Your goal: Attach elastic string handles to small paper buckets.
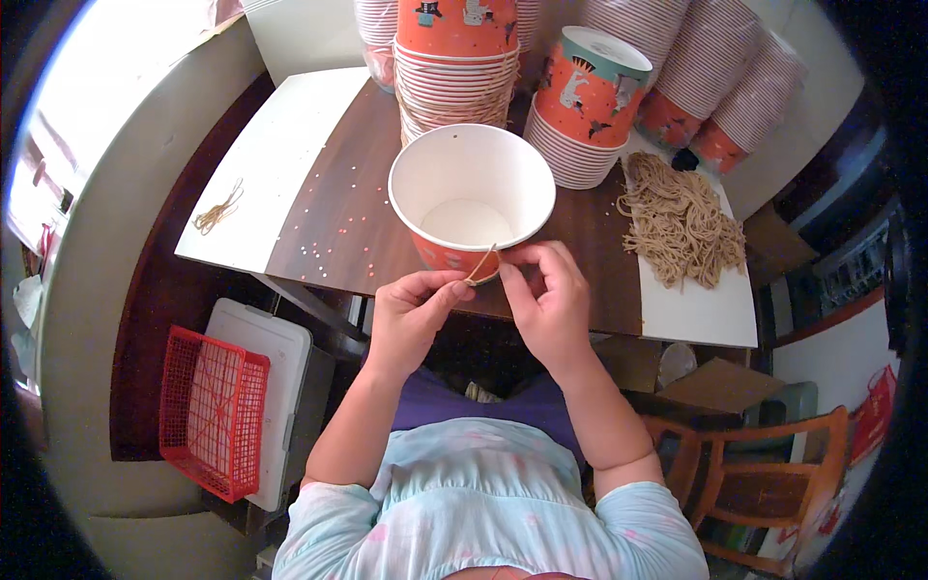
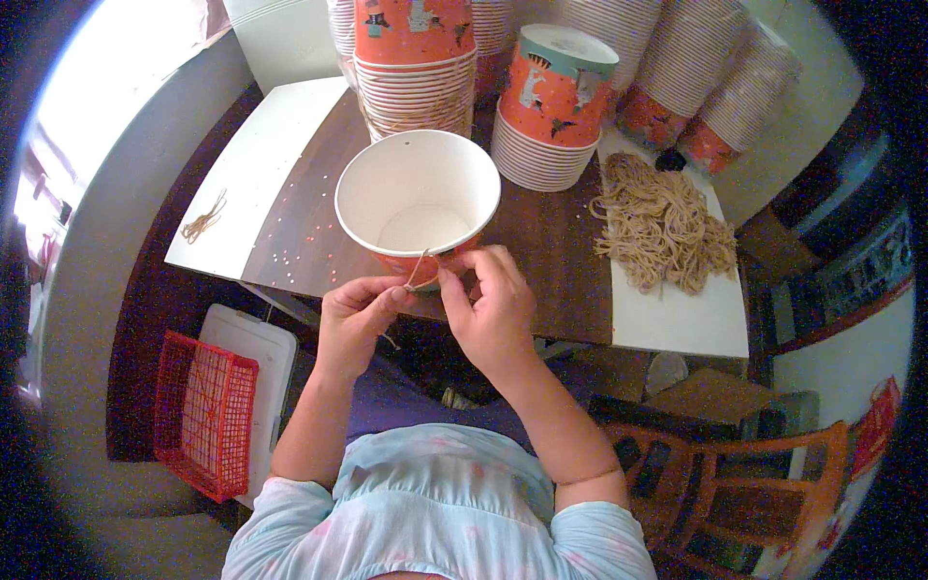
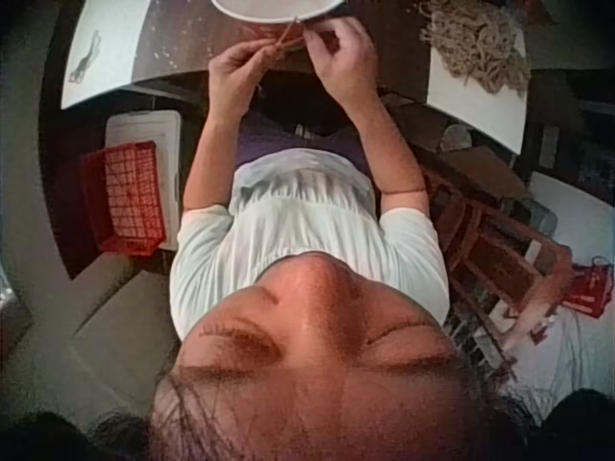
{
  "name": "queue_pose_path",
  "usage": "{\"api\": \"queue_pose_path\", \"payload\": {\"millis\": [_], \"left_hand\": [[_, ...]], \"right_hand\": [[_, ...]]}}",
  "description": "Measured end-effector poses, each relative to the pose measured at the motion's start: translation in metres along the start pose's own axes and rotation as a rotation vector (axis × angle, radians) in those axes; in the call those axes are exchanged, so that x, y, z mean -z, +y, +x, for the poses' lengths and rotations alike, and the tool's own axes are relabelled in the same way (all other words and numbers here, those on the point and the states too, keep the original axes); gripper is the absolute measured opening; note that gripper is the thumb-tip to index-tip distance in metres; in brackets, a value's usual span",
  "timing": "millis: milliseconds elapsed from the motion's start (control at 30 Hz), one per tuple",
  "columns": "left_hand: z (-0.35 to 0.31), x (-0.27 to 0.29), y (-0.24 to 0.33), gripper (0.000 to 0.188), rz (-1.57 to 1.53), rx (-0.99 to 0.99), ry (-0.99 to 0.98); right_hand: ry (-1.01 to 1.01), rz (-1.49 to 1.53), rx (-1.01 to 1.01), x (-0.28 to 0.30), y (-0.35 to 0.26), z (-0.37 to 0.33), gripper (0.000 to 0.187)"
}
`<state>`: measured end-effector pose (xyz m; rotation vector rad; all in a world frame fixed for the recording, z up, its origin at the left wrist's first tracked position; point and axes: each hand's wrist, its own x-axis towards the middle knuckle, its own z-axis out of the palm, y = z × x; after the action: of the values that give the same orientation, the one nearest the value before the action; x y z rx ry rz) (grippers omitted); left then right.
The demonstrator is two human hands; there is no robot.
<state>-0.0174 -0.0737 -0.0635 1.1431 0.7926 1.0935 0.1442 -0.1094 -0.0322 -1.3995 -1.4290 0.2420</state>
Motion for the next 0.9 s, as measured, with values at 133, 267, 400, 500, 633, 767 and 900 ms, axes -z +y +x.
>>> {"api": "queue_pose_path", "payload": {"millis": [133, 267, 400, 500, 633, 767, 900], "left_hand": [[0.000, 0.001, 0.001, 0.015, 0.008, 0.013, -0.010], [-0.002, -0.002, 0.006, 0.015, -0.030, 0.007, -0.061], [0.000, -0.001, 0.008, 0.015, -0.066, 0.013, -0.071], [0.000, 0.003, 0.003, 0.015, 0.024, 0.011, -0.022], [0.001, 0.003, 0.005, 0.014, 0.037, 0.031, -0.018], [0.002, 0.002, 0.003, 0.013, 0.009, 0.007, -0.027], [0.001, 0.003, 0.003, 0.013, -0.029, 0.075, -0.076]], "right_hand": [[0.070, -0.241, 0.484, 0.006, 0.003, 0.003, 0.020], [-0.126, -0.351, 0.617, 0.006, 0.001, 0.009, 0.020], [-0.188, -0.332, 0.650, 0.005, 0.007, 0.012, 0.018], [-0.145, -0.384, 0.664, 0.008, 0.009, 0.013, 0.011], [-0.125, -0.394, 0.660, 0.009, 0.011, 0.014, 0.012], [-0.105, -0.425, 0.664, 0.010, 0.011, 0.014, 0.012], [-0.079, -0.448, 0.652, 0.009, 0.012, 0.013, 0.012]]}}
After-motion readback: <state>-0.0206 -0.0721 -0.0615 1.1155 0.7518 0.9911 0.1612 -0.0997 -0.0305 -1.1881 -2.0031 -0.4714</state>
